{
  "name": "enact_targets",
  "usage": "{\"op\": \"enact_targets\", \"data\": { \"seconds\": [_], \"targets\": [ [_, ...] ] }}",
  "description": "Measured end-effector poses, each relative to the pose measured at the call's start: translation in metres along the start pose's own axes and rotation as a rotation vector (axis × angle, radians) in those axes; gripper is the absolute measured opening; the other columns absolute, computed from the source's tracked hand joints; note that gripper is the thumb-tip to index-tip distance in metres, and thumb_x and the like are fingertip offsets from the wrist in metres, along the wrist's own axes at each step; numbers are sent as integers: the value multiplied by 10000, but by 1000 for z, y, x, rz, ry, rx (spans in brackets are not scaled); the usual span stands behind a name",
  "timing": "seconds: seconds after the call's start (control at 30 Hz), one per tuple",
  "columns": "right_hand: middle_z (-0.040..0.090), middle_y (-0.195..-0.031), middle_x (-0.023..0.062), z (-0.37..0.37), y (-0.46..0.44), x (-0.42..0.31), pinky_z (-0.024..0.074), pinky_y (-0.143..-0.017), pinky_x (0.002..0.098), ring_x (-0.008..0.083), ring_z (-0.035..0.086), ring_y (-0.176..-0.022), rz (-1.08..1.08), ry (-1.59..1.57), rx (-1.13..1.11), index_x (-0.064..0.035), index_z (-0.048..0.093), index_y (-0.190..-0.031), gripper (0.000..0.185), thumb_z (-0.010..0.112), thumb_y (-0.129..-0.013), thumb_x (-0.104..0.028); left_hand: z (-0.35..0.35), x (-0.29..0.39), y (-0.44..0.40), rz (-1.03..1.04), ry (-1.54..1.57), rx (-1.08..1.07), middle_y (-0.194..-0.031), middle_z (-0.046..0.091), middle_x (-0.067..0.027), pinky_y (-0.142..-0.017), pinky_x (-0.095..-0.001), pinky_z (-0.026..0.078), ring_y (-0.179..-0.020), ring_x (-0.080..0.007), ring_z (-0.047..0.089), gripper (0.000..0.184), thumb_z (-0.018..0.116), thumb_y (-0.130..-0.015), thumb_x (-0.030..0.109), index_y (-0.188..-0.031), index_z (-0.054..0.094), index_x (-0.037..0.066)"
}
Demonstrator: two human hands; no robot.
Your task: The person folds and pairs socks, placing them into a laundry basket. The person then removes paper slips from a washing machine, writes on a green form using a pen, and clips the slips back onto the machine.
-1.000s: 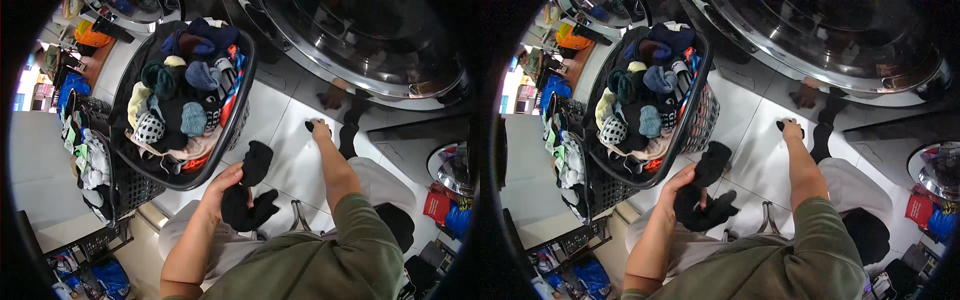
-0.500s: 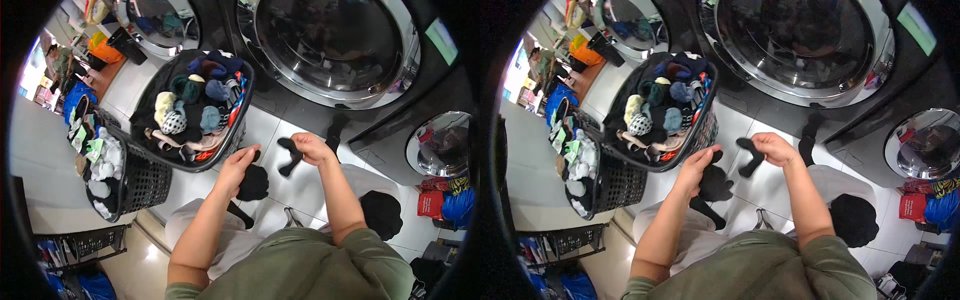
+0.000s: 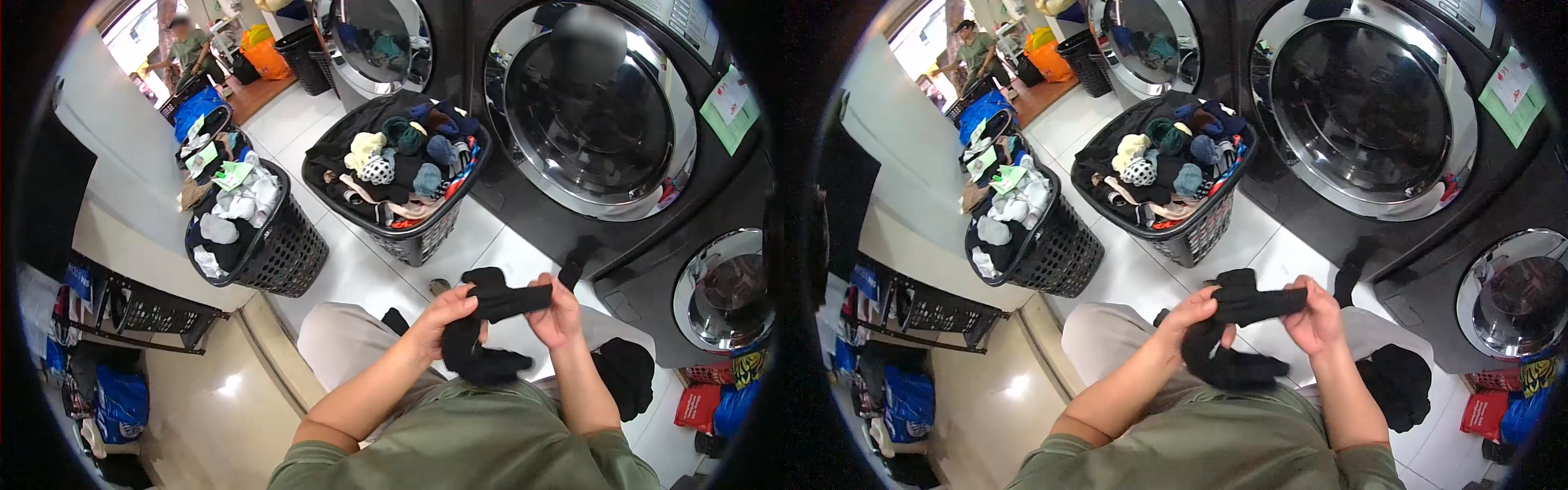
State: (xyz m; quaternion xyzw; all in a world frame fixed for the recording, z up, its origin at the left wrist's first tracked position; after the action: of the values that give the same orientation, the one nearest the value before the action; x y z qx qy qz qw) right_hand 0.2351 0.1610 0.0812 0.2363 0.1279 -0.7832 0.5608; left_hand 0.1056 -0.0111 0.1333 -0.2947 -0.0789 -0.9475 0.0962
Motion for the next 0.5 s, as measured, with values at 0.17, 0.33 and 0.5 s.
{"op": "enact_targets", "data": {
  "seconds": [0.17, 0.33, 0.5],
  "targets": [
    [669, -910, 28, 32, 19, 23, 519, -648, 254, 128, 638, -729, 286, 345, 255, -58, 616, -947, 159, 614, -978, -214, -10, -44, 18, -475, 135, 22, -904, 651, -173, -445, -296, 501, -495, -214, 609, 349, 530, -1000, 284, -1227, 507, 20],
    [578, -713, -16, -22, 17, 11, 449, -540, 225, 80, 539, -584, 241, 347, 267, -83, 592, -852, 224, 631, -977, -264, 6, -34, 22, -416, 148, -250, -903, 654, -120, -443, -270, 491, -499, -198, 618, 395, 561, -981, 345, -1218, 528, 31],
    [585, -725, -19, -10, 15, 4, 422, -536, 217, 68, 515, -583, 48, 524, 213, -96, 577, -853, 266, 619, -990, -321, -2, -44, 18, -685, -153, -174, -871, 679, -109, -470, -285, 535, -567, -161, 654, 380, 670, -923, 248, -1183, 573, -13]
  ]
}}
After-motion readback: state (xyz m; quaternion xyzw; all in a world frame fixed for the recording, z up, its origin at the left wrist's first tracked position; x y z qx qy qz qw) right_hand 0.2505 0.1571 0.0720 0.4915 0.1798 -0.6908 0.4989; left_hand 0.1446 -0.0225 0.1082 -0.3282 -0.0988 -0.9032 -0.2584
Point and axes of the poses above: each hand's wrist, its own y-axis away from the middle knuckle, its own z-axis out of the palm, x = y × z, the point moved 3 cm from there along -y, towards the middle knuckle
